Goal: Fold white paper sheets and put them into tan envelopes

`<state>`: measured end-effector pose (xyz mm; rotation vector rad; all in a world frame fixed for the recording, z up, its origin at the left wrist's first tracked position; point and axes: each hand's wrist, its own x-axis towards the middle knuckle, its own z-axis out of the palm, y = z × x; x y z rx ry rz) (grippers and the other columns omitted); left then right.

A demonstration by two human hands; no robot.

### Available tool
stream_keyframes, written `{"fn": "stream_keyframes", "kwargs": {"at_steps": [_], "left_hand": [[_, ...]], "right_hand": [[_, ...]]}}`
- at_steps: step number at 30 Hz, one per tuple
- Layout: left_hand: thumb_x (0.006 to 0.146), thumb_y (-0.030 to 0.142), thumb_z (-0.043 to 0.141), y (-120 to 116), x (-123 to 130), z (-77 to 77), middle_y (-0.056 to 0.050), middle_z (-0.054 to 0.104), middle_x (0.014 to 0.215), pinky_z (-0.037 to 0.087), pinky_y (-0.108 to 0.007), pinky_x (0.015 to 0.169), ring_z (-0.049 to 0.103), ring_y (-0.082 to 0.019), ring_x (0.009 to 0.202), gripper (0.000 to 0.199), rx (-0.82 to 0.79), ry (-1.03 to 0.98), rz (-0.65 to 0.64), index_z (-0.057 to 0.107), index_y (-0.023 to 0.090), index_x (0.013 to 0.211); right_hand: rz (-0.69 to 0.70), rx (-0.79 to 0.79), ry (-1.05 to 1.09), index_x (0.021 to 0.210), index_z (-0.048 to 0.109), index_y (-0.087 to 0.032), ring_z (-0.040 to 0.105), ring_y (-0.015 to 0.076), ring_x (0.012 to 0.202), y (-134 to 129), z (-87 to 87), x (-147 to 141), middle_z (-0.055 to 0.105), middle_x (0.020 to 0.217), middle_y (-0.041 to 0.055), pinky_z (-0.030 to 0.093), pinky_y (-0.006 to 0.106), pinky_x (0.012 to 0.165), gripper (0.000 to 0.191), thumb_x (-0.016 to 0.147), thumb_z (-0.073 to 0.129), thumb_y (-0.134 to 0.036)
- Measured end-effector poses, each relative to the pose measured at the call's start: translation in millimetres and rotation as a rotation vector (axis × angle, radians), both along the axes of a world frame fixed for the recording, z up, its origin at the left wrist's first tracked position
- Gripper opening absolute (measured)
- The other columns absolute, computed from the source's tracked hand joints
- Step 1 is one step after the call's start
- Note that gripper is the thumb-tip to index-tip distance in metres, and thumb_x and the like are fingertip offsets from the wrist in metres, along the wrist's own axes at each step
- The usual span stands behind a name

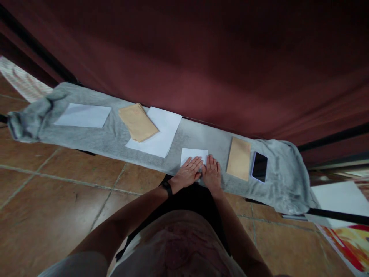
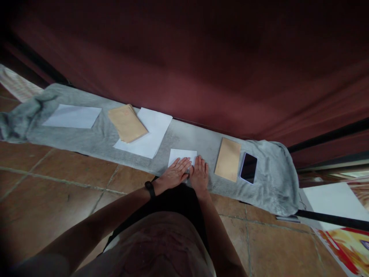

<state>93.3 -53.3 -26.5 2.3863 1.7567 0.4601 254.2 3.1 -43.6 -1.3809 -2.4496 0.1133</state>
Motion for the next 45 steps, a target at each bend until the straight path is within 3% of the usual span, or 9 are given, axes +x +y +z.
{"fn": "stream_keyframes", "kwargs": {"at_steps": [9,15,20,24,34,45], "left_hand": [[0.103,0.04,0.038,10.9,-36.0,-8.7,-0.02,0.034,0.162,0.022,-0.05,0.127,0.027,-0.028,0.154,0.061,0.017,-0.031,0.175,0.037,0.008,0.155],[0.103,0.039,0.037,16.1,-54.7,-10.7,-0.02,0.034,0.162,0.023,-0.05,0.126,0.028,-0.031,0.153,0.062,0.022,-0.007,0.262,0.038,0.006,0.155],[0.103,0.038,0.036,17.1,-54.8,-12.0,-0.02,0.035,0.162,0.027,-0.052,0.125,0.03,-0.031,0.153,0.061,0.043,0.055,0.257,0.039,0.006,0.154],[0.104,0.036,0.035,16.6,-56.2,-13.1,-0.019,0.036,0.161,0.029,-0.052,0.124,0.033,-0.03,0.152,0.058,0.058,0.121,0.249,0.041,0.008,0.154],[0.104,0.039,0.035,11.8,-60.6,-14.1,-0.017,0.038,0.161,0.029,-0.046,0.125,0.033,-0.027,0.152,0.059,0.094,0.128,0.318,0.039,0.007,0.154],[0.103,0.03,0.032,7.1,-58.8,-11.4,-0.017,0.038,0.161,0.027,-0.05,0.126,0.03,-0.027,0.153,0.058,0.083,0.073,0.414,0.034,0.008,0.157]], "right_hand": [[-0.037,0.048,0.039,0.155,0.039,-0.007,0.042,0.0313,0.145,0.6,-5.9,-1.5,0.043,0.158,0.0195,0.029,0.053,0.12,0.056,0.106,0.032,-0.034],[-0.071,0.005,0.04,0.152,0.042,-0.003,0.042,0.0318,0.146,3.2,2.9,-13.4,0.043,0.158,0.0209,0.028,0.053,0.121,0.055,0.106,0.034,-0.03],[0.068,-0.05,0.059,0.151,0.046,-0.008,0.039,0.0271,0.148,10.7,10.1,-49.4,0.041,0.16,0.0155,0.03,0.046,0.122,0.051,0.105,0.036,-0.027],[0.119,-0.036,0.06,0.15,0.048,-0.01,0.042,0.0275,0.147,16.8,2.6,-64.5,0.044,0.158,0.0151,0.03,0.047,0.122,0.05,0.107,0.036,-0.03],[0.04,0.036,0.008,0.155,0.041,-0.011,0.041,0.0291,0.147,25.9,-5.1,-34.5,0.041,0.159,0.0181,0.031,0.052,0.119,0.053,0.105,0.038,-0.029],[-0.015,0.095,0.052,0.156,0.038,-0.008,0.043,0.0309,0.145,17.4,-5.7,-16.4,0.043,0.158,0.0199,0.031,0.055,0.118,0.054,0.106,0.034,-0.03]]}}
